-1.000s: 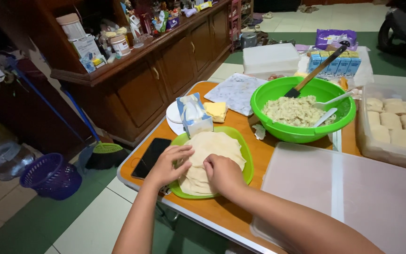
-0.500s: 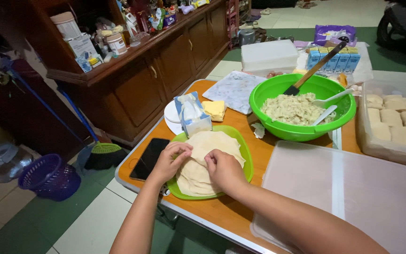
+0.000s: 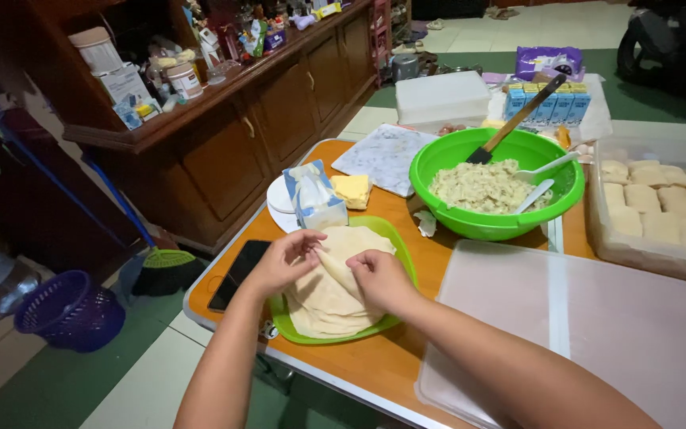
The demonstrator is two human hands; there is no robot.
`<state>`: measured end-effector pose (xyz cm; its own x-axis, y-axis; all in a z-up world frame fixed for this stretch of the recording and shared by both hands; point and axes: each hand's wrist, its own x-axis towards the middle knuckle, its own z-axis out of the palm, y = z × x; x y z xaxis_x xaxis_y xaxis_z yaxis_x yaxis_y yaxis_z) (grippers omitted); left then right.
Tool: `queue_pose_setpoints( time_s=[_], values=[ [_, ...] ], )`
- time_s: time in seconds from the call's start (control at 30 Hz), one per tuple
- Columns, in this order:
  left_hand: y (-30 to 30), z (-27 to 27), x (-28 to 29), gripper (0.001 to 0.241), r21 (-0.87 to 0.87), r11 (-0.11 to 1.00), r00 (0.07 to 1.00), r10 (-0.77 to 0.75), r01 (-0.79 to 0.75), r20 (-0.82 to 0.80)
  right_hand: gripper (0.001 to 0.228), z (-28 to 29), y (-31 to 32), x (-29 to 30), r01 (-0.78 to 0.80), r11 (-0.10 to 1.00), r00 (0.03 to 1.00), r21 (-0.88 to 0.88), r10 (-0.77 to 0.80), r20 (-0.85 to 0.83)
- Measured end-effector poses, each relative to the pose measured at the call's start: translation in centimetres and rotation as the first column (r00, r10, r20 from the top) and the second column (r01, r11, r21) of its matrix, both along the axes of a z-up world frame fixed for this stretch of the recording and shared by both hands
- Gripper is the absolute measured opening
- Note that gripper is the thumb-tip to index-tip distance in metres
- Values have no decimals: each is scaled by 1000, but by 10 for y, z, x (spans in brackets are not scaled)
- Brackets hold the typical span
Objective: The person scoops filling onto pastry wrappers and folds or rolls them into shape.
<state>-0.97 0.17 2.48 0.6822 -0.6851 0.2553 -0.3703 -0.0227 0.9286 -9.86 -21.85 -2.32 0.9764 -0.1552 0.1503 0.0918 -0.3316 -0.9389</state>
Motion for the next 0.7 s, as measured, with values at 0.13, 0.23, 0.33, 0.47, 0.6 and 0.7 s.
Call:
queue_pose_setpoints(
  time_s=[0.13,0.23,0.33,0.47,0.6,0.7],
  values=[
    [-9,18,-8,43,132,991,991,15,-32,133,38,24,3,-11,-4,998,977,70,19,-214],
    [-17,30,-12,38,306,935,972,125,-182,197,46,32,9,-18,-13,998,998,-57,10,-60],
    [-17,25,-3,33,354,896,927,140,-269,349,49,48,14,-25,27,982,992,-187,-48,-113],
    [-15,24,-1,29,329,894,828,75,-303,556,36,51,16,-22,68,968,987,-242,-101,-127],
    [-7,8,13,27,233,930,855,135,-283,500,34,49,14,-23,81,979,996,-188,-87,-23],
    [-10,-18,29,20,135,963,947,193,-233,258,32,47,12,-20,83,985,996,-151,-88,-27]
  ],
)
